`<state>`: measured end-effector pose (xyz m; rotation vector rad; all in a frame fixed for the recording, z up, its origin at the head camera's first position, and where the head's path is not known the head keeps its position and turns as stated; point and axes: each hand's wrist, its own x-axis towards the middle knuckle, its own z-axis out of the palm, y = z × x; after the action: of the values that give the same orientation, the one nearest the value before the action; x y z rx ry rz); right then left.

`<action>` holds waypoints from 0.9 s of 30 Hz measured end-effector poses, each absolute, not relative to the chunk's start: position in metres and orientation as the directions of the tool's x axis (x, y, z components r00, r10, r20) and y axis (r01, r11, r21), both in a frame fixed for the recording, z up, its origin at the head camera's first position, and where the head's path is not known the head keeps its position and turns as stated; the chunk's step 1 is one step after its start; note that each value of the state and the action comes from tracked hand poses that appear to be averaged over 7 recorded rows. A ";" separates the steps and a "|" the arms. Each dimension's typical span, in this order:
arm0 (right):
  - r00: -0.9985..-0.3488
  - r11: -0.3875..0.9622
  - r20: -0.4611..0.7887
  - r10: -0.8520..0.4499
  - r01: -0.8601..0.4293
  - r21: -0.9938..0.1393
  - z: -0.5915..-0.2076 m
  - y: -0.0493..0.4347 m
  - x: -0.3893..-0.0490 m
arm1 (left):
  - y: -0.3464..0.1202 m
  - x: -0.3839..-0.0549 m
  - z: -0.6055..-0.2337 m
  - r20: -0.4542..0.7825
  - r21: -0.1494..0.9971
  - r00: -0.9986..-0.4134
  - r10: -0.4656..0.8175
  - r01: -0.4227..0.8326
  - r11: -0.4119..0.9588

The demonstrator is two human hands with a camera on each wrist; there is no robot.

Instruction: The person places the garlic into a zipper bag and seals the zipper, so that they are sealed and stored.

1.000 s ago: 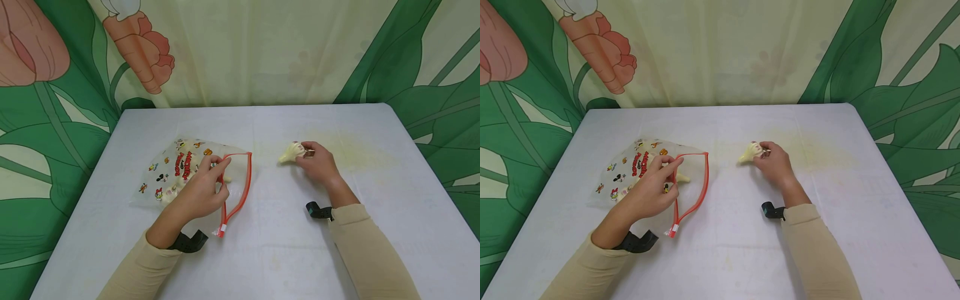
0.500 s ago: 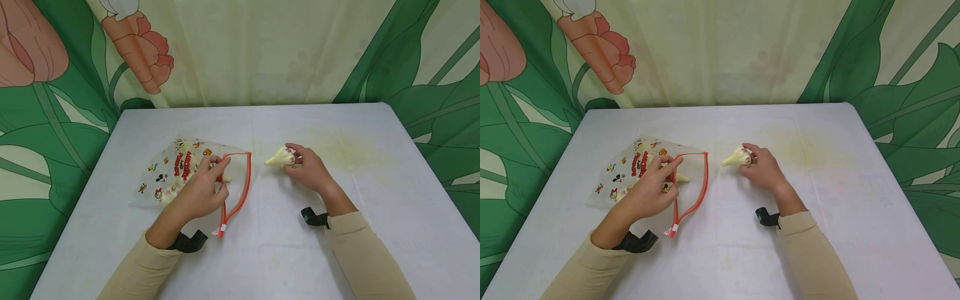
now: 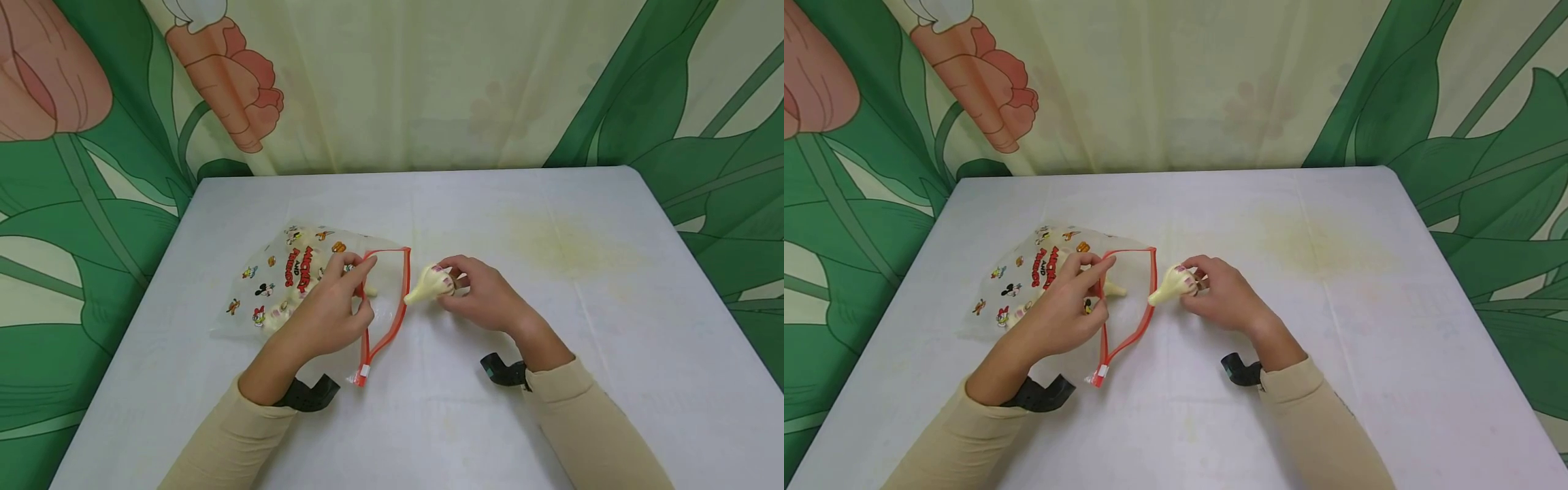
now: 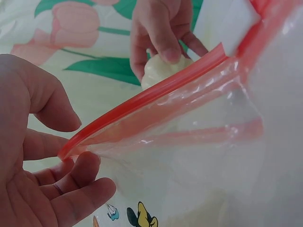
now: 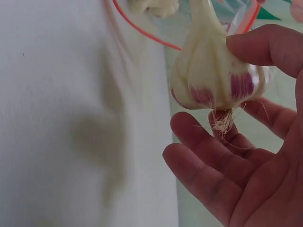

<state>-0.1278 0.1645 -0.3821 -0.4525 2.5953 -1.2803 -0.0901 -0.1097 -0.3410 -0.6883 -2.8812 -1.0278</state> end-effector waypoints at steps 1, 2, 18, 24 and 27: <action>-0.929 0.575 -0.058 -0.364 -0.175 -0.799 -0.382 0.162 -0.127 | -0.110 -0.090 -0.341 0.149 0.601 -0.904 0.401 0.405 0.689; -0.928 0.573 -0.063 -0.368 -0.173 -0.801 -0.382 0.160 -0.126 | -0.110 -0.090 -0.341 0.150 0.601 -0.904 0.401 0.405 0.689; -0.918 0.548 -0.087 -0.387 -0.153 -0.822 -0.391 0.124 -0.118 | -0.111 -0.091 -0.341 0.169 0.589 -0.898 0.407 0.423 0.688; -0.923 0.580 -0.085 -0.376 -0.163 -0.798 -0.394 0.114 -0.115 | -0.111 -0.090 -0.341 0.159 0.592 -0.900 0.406 0.416 0.691; -0.927 0.594 -0.078 -0.367 -0.169 -0.787 -0.397 0.111 -0.115 | -0.111 -0.090 -0.341 0.152 0.592 -0.902 0.403 0.410 0.694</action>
<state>-0.1155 0.1105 -0.3965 -0.4428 2.5915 -1.2432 -0.0903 -0.1110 -0.3405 -0.6919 -2.8820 -1.0106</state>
